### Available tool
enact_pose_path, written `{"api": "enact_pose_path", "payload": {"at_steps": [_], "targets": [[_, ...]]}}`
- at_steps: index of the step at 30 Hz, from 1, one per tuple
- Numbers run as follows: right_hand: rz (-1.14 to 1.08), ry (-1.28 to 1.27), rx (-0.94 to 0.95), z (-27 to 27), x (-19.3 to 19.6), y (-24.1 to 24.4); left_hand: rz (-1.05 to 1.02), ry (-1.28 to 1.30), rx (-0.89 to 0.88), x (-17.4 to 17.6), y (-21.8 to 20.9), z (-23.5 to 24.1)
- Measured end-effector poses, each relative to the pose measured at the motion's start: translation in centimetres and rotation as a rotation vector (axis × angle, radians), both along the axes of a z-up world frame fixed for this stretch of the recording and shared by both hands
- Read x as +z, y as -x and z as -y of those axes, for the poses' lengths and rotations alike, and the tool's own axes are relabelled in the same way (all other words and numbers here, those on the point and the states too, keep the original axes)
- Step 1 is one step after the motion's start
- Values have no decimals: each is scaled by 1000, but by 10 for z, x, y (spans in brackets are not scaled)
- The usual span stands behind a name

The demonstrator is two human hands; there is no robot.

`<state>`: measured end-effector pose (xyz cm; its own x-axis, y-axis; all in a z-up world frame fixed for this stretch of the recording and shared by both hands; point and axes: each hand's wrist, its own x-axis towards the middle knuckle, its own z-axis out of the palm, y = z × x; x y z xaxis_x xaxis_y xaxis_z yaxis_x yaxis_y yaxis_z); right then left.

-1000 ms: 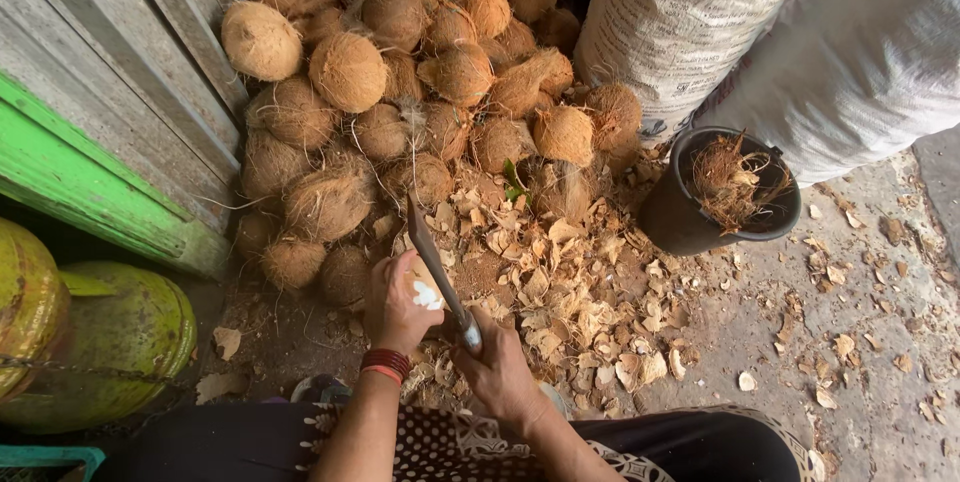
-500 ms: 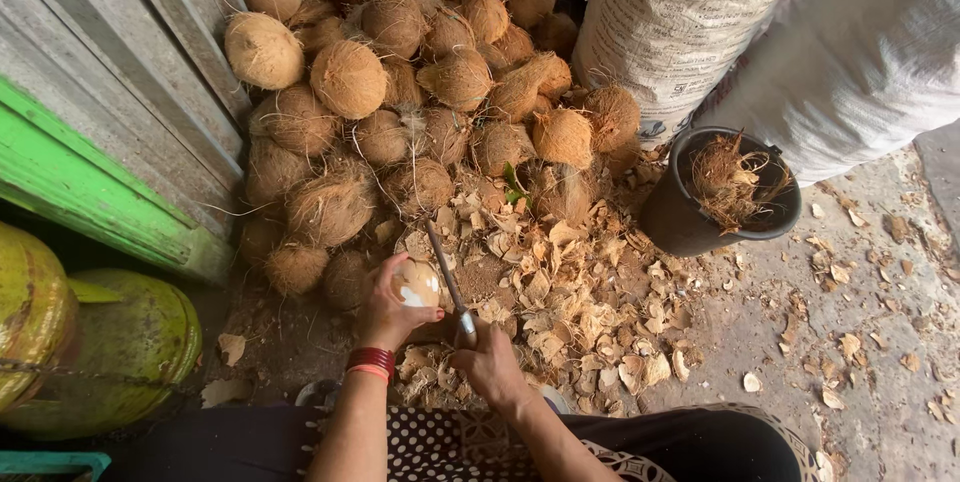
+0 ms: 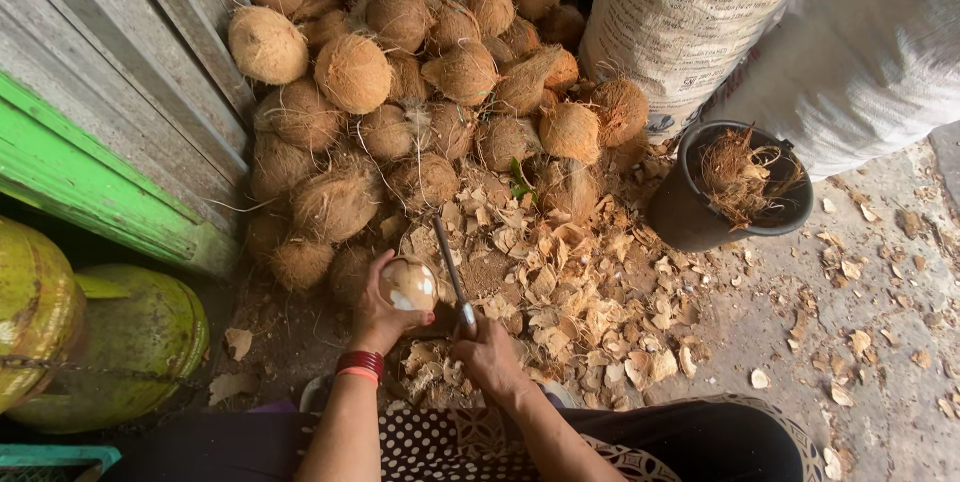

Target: The person sits on the ground and uses a knife to peel the husk off a coconut. They rotate the coconut and repeatedly strike the husk with the knife to remove it, then place the peeled coconut aside.

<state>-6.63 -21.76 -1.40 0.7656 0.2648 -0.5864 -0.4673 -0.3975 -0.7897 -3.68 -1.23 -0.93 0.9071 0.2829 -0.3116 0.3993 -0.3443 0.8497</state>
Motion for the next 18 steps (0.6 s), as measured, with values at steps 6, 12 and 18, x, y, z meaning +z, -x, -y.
{"api": "enact_pose_path", "payload": {"at_steps": [6,12,18], "targets": [[162,-164,-128,-14,25,24,-9,-199,104,-10,12,24],[-42,30,-13,-14,4,20,145,0,144,-13,14,23],[26,96,53,-8,-1,19,-15,-169,20,-21,11,23]]}}
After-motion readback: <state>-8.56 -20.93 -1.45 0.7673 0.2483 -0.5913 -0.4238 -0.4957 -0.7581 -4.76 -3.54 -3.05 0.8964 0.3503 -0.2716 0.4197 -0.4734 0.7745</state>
